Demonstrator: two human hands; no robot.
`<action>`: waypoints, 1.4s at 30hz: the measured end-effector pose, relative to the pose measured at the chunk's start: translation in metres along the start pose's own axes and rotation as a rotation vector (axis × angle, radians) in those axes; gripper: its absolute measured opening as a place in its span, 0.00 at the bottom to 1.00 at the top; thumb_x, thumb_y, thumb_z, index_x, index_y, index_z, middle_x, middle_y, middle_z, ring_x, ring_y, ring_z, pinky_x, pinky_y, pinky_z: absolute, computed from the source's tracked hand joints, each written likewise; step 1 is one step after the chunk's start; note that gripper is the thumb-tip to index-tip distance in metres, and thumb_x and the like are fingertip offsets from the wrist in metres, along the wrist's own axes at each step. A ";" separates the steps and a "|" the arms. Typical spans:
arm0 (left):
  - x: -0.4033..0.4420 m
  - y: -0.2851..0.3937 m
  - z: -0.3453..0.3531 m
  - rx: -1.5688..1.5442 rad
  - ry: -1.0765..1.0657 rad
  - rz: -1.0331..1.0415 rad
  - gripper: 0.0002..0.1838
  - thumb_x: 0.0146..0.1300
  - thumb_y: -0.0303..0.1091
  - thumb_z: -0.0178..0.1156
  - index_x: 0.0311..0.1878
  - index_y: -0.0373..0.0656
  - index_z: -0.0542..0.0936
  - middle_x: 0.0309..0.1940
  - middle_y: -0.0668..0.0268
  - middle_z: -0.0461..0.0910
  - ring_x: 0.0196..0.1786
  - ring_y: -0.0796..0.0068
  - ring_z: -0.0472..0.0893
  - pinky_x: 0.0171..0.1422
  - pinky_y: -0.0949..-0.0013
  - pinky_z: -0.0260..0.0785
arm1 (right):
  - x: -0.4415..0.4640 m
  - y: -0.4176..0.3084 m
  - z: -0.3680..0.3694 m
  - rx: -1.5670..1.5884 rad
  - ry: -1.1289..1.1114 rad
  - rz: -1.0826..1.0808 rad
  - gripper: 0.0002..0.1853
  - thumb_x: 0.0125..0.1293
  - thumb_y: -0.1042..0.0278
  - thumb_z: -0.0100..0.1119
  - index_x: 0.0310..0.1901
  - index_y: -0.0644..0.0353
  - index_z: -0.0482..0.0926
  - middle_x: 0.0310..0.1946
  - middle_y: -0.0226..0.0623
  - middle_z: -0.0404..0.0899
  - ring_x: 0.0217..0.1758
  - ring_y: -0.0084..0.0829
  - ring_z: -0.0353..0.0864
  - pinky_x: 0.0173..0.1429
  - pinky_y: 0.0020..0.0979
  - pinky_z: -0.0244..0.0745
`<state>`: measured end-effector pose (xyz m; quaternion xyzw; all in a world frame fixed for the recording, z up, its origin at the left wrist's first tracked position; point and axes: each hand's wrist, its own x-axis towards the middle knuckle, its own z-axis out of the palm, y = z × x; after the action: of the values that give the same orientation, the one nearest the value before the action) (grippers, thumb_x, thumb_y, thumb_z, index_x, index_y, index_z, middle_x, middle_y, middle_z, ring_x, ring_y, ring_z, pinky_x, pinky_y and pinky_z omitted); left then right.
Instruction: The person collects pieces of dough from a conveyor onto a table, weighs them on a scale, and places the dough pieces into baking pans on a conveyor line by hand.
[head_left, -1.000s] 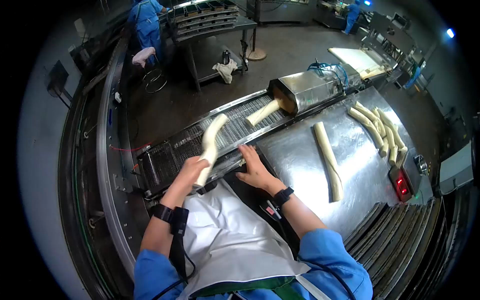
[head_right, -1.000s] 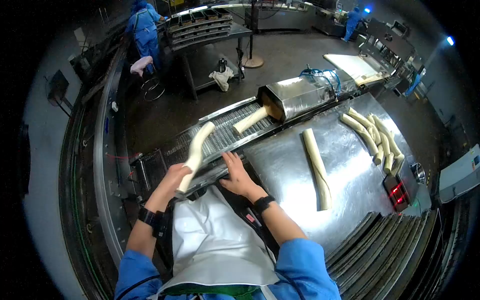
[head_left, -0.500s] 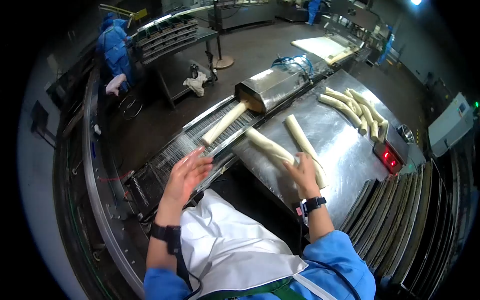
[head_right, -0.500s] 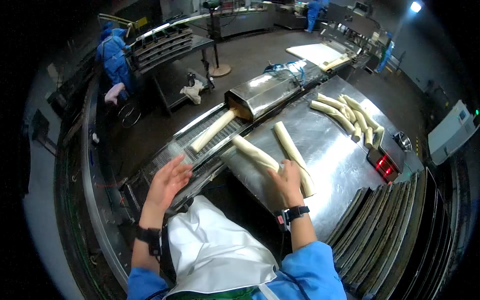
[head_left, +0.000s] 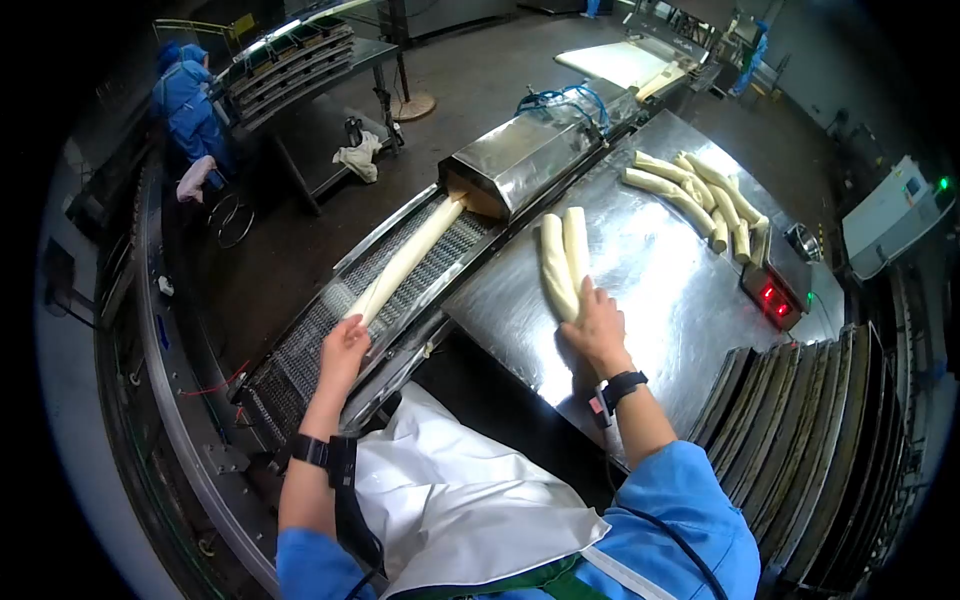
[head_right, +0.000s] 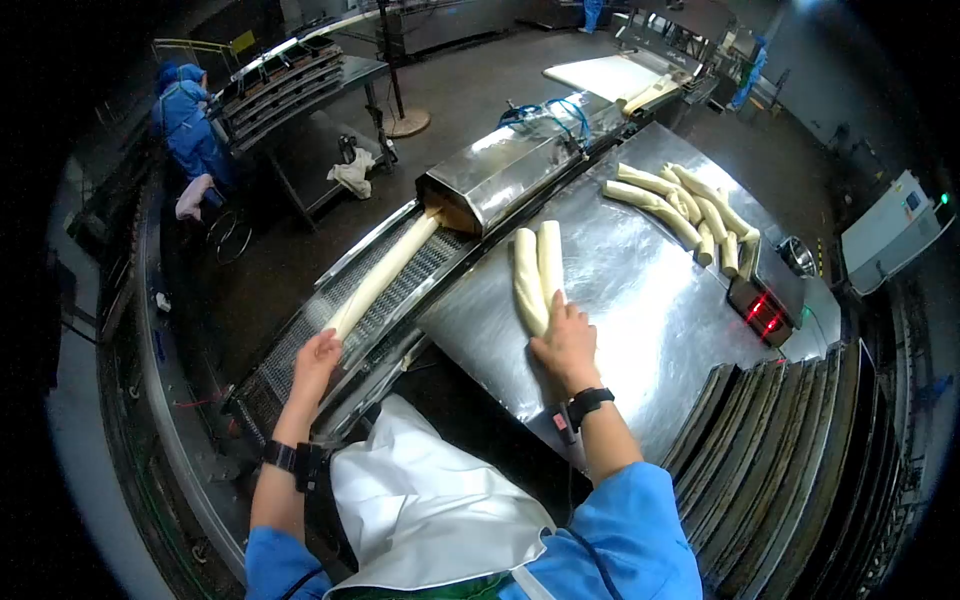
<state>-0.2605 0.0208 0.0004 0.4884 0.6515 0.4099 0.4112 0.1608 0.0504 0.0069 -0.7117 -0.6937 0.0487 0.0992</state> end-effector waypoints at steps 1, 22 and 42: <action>0.013 -0.001 0.000 -0.005 -0.005 -0.003 0.22 0.63 0.30 0.58 0.59 0.34 0.72 0.47 0.57 0.80 0.47 0.68 0.80 0.52 0.70 0.71 | 0.000 -0.006 0.003 0.013 0.009 -0.046 0.50 0.45 0.53 0.69 0.68 0.62 0.55 0.50 0.48 0.72 0.52 0.47 0.73 0.52 0.45 0.71; -0.030 -0.013 -0.020 0.764 0.237 0.167 0.25 0.50 0.37 0.63 0.52 0.37 0.76 0.42 0.48 0.79 0.46 0.48 0.78 0.52 0.54 0.70 | -0.035 0.003 -0.004 0.007 0.138 0.082 0.30 0.58 0.59 0.63 0.59 0.63 0.67 0.49 0.55 0.71 0.50 0.54 0.71 0.54 0.46 0.70; -0.084 0.100 -0.034 -0.429 -0.176 0.106 0.28 0.67 0.40 0.55 0.66 0.38 0.65 0.55 0.58 0.75 0.53 0.72 0.77 0.56 0.70 0.70 | -0.055 -0.045 0.009 0.532 0.180 0.065 0.18 0.54 0.63 0.66 0.44 0.64 0.76 0.37 0.46 0.78 0.39 0.40 0.79 0.43 0.36 0.74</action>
<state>-0.2467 -0.0472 0.1160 0.4571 0.4846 0.5158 0.5387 0.1134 -0.0029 0.0033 -0.6842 -0.6216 0.1688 0.3421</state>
